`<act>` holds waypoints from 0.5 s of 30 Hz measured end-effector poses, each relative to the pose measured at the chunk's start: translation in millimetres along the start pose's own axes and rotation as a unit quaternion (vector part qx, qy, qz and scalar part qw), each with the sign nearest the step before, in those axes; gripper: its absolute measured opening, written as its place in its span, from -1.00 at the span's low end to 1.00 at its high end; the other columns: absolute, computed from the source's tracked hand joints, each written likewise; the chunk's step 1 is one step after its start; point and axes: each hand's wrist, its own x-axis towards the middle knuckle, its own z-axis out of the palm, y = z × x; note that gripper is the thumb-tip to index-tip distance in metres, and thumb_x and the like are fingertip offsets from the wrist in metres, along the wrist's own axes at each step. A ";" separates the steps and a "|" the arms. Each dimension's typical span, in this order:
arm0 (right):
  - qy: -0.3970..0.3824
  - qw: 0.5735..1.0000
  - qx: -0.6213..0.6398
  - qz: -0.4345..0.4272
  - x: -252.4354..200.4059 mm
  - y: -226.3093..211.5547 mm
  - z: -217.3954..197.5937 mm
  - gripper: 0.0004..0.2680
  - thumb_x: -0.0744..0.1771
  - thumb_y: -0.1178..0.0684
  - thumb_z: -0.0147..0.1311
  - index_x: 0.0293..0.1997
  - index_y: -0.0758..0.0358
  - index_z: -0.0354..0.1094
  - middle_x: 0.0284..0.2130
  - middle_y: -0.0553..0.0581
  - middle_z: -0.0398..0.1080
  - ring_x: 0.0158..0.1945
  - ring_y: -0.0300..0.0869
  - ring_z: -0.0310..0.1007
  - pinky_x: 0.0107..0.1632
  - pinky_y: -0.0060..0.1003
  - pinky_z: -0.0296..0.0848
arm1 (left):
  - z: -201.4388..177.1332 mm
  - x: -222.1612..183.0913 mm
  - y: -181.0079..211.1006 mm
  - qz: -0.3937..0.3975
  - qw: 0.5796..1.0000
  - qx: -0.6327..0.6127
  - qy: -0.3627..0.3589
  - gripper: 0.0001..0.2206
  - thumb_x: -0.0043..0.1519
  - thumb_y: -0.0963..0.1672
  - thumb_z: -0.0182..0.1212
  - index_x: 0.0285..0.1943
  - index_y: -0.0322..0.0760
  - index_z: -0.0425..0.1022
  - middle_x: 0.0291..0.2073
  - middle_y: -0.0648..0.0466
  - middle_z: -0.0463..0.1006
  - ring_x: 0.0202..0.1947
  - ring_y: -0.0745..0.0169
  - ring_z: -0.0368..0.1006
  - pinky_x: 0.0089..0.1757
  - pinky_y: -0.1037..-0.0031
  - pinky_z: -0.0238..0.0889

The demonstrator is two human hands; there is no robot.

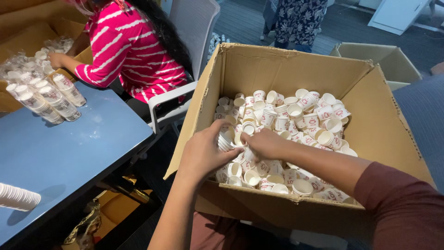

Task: Sorting and stacking small paper cups from a cardboard box.

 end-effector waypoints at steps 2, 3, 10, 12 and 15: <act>-0.001 0.998 0.039 0.044 -4.2 -6.5 -28.4 -0.55 0.21 -0.10 0.31 0.11 0.14 0.17 -0.54 0.13 0.47 -0.42 0.07 0.51 -0.30 -0.02 0.43 | -1.0 -0.2 1.6 0.009 1.000 -0.006 -0.002 -0.40 -0.06 0.09 0.50 0.14 -0.09 0.46 -0.19 -0.10 0.67 -0.15 -0.20 0.58 -0.16 0.10 0.40; 0.072 0.991 0.095 0.061 -6.9 -9.7 -42.7 -0.58 0.23 -0.08 0.28 0.12 0.14 0.18 -0.53 0.14 0.46 -0.43 0.05 0.50 -0.30 -0.04 0.43 | -2.7 1.2 3.3 -0.018 1.000 -0.003 -0.021 -0.32 -0.08 0.10 0.51 0.23 -0.05 0.38 -0.22 -0.12 0.66 -0.15 -0.20 0.59 -0.15 0.10 0.39; 0.323 0.809 0.484 -0.087 -25.4 -55.6 -55.4 -0.73 0.46 -0.10 -0.05 0.23 0.22 0.12 -0.17 0.16 0.37 -0.05 -0.19 0.45 0.02 -0.23 0.51 | -1.1 7.5 1.7 -0.063 0.997 -0.028 -0.029 0.04 -0.22 0.10 0.57 0.50 0.02 0.05 -0.21 -0.20 0.62 -0.16 -0.25 0.57 -0.15 0.08 0.40; 0.286 0.846 0.436 -0.113 -30.1 -67.7 -55.2 -0.70 0.46 -0.09 -0.09 0.29 0.23 0.07 -0.13 0.12 0.40 -0.02 -0.20 0.45 0.06 -0.23 0.43 | 1.7 5.2 -1.6 -0.020 0.999 -0.004 -0.036 -0.05 -0.16 0.04 0.52 0.50 0.03 0.11 -0.19 -0.16 0.64 -0.14 -0.23 0.57 -0.15 0.08 0.40; 0.275 0.864 0.405 -0.119 -25.6 -62.0 -39.7 -0.64 0.45 -0.10 -0.13 0.37 0.23 0.02 -0.11 0.11 0.40 0.02 -0.17 0.43 0.07 -0.23 0.40 | 0.6 1.7 -0.3 0.014 0.999 0.022 -0.047 -0.22 -0.09 0.02 0.47 0.39 -0.01 0.27 -0.18 -0.11 0.65 -0.15 -0.23 0.56 -0.18 0.08 0.39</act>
